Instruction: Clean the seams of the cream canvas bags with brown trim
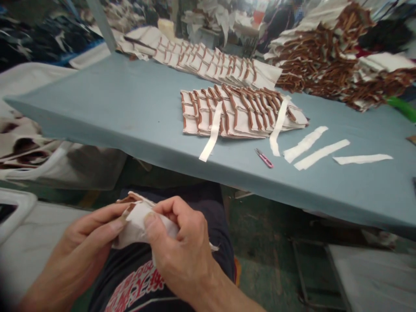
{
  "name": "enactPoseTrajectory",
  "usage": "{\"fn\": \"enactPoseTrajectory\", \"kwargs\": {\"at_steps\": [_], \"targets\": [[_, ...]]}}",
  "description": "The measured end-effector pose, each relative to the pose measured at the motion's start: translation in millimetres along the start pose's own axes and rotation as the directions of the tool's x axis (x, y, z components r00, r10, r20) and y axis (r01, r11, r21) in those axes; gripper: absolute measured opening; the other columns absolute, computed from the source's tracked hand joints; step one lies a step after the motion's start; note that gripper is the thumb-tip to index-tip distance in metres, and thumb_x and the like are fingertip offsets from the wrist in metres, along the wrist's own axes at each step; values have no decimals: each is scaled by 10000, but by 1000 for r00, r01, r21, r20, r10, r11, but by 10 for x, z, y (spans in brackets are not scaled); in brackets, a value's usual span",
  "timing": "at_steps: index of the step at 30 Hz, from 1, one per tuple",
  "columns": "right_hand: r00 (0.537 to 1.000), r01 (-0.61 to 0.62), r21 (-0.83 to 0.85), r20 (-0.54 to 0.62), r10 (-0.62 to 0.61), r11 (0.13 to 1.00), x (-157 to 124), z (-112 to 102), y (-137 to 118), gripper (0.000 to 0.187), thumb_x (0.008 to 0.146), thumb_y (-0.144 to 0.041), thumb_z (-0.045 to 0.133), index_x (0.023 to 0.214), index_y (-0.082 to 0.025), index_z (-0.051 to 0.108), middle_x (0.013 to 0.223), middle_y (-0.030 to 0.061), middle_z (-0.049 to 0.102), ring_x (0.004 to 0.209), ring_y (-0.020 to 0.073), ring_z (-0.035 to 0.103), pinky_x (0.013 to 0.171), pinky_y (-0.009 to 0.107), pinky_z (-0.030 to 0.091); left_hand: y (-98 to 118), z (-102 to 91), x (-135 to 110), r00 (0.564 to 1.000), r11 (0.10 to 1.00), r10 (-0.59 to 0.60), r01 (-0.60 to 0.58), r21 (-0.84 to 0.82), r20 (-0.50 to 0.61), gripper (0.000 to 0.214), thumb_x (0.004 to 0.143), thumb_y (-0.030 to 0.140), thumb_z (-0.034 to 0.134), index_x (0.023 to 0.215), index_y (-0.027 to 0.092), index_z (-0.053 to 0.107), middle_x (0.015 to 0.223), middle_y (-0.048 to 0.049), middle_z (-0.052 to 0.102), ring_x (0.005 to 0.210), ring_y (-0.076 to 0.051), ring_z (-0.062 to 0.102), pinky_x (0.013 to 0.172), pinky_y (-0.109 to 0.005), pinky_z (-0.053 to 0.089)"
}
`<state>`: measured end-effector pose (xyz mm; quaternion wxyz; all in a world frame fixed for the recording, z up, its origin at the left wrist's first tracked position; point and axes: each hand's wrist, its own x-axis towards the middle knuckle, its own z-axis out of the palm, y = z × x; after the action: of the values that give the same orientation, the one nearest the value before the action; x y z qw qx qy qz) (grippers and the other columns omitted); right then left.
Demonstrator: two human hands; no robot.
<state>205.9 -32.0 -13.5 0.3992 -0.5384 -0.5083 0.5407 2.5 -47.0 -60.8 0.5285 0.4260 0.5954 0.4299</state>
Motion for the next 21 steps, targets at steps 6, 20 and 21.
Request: {"fn": "enactPoseTrajectory", "kwargs": {"at_steps": [6, 20, 21], "targets": [[998, 6, -99, -65, -12, 995, 0, 92, 117, 261, 940, -440, 661, 822, -207, 686, 650, -8, 683, 500, 109, 534, 479, 228, 359, -54, 42, -30, 998, 1000, -3, 3, 5, -57, 331, 851, 484, 824, 1043, 236, 929, 1059, -89, 912, 982, -340, 847, 834, -355, 696], [996, -31, -130, -92, 19, 991, 93, 253, 208, 232, 912, -437, 662, 817, -226, 675, 681, 3, 694, 563, 139, 545, 518, 255, 390, -137, 162, 21, 994, 979, -102, 91, -183, -49, 518, 762, 628, 988, 1041, 202, 893, 928, -66, 897, 763, -206, 822, 696, -218, 661], [996, -36, -130, -91, 24, 991, 96, 262, 215, 229, 911, -435, 658, 819, -226, 673, 684, 3, 696, 565, 139, 543, 522, 256, 394, -130, 173, 33, 993, 977, -101, 88, -193, -58, 508, 755, 626, 995, 1019, 204, 893, 910, -59, 894, 745, -193, 812, 684, -206, 654]]}}
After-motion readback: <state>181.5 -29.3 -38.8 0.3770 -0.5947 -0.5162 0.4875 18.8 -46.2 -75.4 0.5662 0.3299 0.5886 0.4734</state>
